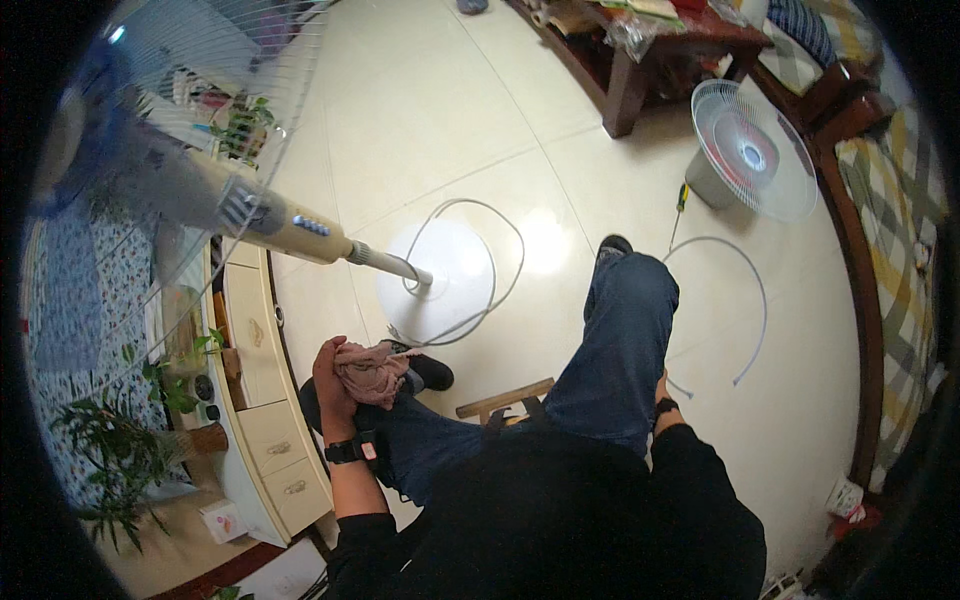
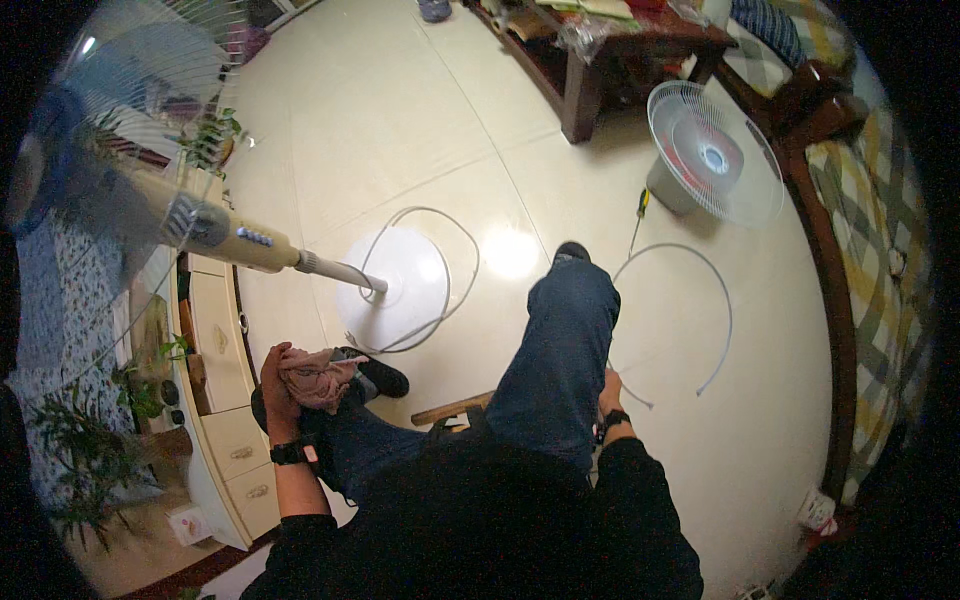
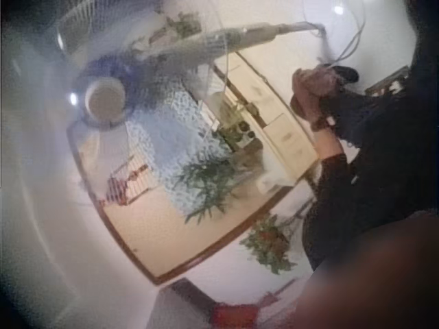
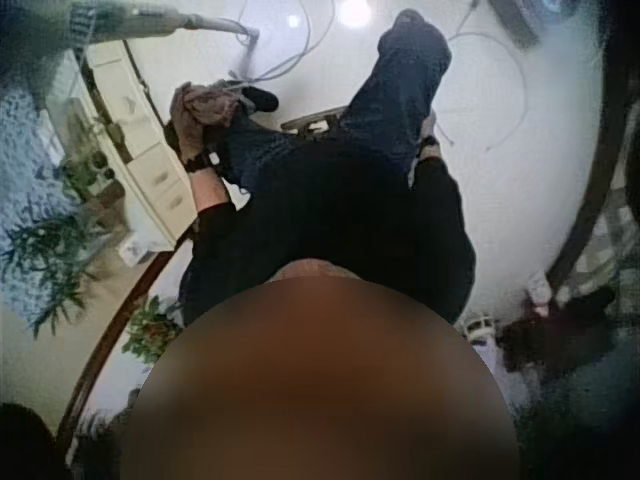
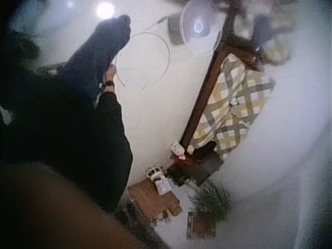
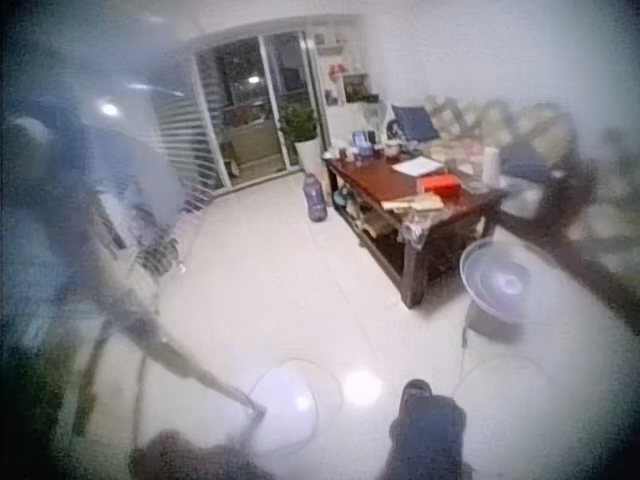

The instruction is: The person wipes the base of a standing fan with a cloth, then attaches the fan head and secures the front grille. They handle the fan head, grille, and base, and use a cloth to clean the base before assembly.

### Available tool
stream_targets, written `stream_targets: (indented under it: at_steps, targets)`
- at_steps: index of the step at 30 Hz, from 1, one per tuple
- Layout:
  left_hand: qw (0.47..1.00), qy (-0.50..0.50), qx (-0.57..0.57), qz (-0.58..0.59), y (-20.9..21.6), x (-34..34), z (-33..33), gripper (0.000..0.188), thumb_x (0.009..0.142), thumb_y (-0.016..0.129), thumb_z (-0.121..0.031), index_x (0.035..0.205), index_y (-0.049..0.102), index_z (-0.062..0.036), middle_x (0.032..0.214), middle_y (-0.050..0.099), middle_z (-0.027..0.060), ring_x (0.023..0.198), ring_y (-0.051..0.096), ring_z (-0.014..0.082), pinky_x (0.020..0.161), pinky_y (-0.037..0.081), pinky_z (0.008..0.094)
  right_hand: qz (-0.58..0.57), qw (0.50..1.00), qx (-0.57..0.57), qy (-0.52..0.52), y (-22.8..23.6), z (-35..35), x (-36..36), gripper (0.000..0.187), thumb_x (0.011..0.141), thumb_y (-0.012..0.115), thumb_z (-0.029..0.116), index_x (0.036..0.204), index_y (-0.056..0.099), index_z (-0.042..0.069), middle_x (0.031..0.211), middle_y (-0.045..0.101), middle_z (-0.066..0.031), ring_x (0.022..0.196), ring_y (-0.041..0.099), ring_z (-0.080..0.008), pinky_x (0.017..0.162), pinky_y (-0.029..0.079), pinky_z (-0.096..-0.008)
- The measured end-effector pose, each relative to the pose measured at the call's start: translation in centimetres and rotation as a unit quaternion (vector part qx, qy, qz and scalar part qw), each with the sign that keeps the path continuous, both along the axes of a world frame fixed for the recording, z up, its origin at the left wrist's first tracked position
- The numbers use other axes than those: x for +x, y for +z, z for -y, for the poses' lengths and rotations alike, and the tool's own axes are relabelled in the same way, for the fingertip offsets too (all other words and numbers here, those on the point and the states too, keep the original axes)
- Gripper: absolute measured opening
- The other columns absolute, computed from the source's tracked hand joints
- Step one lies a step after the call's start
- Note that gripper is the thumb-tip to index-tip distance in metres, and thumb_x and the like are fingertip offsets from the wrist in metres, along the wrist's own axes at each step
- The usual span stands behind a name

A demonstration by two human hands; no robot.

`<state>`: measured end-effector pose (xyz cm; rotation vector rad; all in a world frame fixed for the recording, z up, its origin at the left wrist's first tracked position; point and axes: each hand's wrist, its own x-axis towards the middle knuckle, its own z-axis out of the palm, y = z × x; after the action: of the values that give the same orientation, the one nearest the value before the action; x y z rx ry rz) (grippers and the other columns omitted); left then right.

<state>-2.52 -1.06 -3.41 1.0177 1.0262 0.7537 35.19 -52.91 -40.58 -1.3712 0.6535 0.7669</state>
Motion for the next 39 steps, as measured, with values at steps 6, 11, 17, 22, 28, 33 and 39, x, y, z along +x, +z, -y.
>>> stream_targets:
  at_steps: [6,11,17,22,28,33,39]
  targets:
    - [0.998,0.01,0.011,0.068,-0.5,-1.2,0.2,0.039,0.106,0.058,-0.036,0.118,0.063,0.001,0.101,0.071,0.0132,0.091,0.069,0.024,0.084,0.059,0.0366,0.375,0.838,-0.28,0.281,9.6,-2.4,4.7,0.026,0.098,0.06,0.015,0.105,0.076,-0.004,0.091,0.077,-0.0142,0.083,0.071,-0.0221,0.077,0.056,-0.0371]
    - [0.995,0.029,0.012,0.093,-0.8,-2.0,0.3,0.037,0.107,0.056,-0.033,0.118,0.063,0.0011,0.099,0.071,0.0122,0.091,0.07,0.0245,0.084,0.058,0.0379,0.464,0.833,-0.231,0.194,17.7,-6.7,10.4,0.023,0.098,0.063,0.016,0.103,0.076,-0.004,0.085,0.075,-0.0138,0.078,0.069,-0.0163,0.073,0.055,-0.0337]
    - [0.993,0.004,0.013,0.117,-1.4,-2.9,0.0,0.03,0.107,0.054,-0.029,0.113,0.063,-0.0008,0.098,0.069,0.0088,0.094,0.067,0.0205,0.087,0.056,0.0346,0.455,0.871,-0.146,0.11,22.4,-10.1,17.2,0.026,0.094,0.065,0.012,0.114,0.074,-0.002,0.084,0.075,-0.0093,0.076,0.072,-0.0148,0.072,0.058,-0.0289]
    - [0.988,0.009,-0.013,0.152,-1.1,-2.6,-0.1,0.037,0.109,0.054,-0.038,0.116,0.061,-0.0021,0.096,0.067,0.0089,0.092,0.066,0.0221,0.089,0.055,0.0366,0.517,0.772,-0.334,0.158,25.4,-10.7,23.4,0.034,0.087,0.066,0.013,0.117,0.074,-0.001,0.109,0.074,-0.0209,0.104,0.071,-0.0338,0.091,0.055,-0.0406]
    - [0.991,0.012,-0.032,0.126,-1.1,-1.5,0.0,0.035,0.108,0.055,-0.037,0.114,0.062,-0.0033,0.095,0.068,0.01,0.09,0.067,0.0223,0.083,0.056,0.0367,0.55,0.648,-0.494,0.184,25.2,-10.7,31.1,0.053,0.082,0.067,0.01,0.133,0.062,0.0,0.138,0.059,-0.0263,0.127,0.057,-0.0411,0.107,0.046,-0.0476]
    - [0.997,0.022,-0.022,0.077,-1.3,-0.6,-0.4,0.034,0.105,0.057,-0.034,0.109,0.065,-0.0016,0.093,0.07,0.0102,0.086,0.068,0.0222,0.08,0.056,0.0347,0.529,0.623,-0.528,0.23,25.7,-11.5,36.3,0.058,0.079,0.072,0.013,0.136,0.06,0.003,0.137,0.061,-0.0218,0.129,0.055,-0.0408,0.111,0.041,-0.0517]
    - [1.0,0.009,-0.002,0.029,-0.7,1.0,-0.1,0.036,0.105,0.057,-0.036,0.112,0.064,-0.0005,0.094,0.069,0.0091,0.088,0.067,0.0207,0.081,0.056,0.0338,0.398,0.596,-0.595,0.364,24.4,-12.2,39.9,0.041,0.083,0.066,0.013,0.123,0.07,0.007,0.125,0.068,-0.0218,0.114,0.066,-0.0412,0.1,0.05,-0.0549]
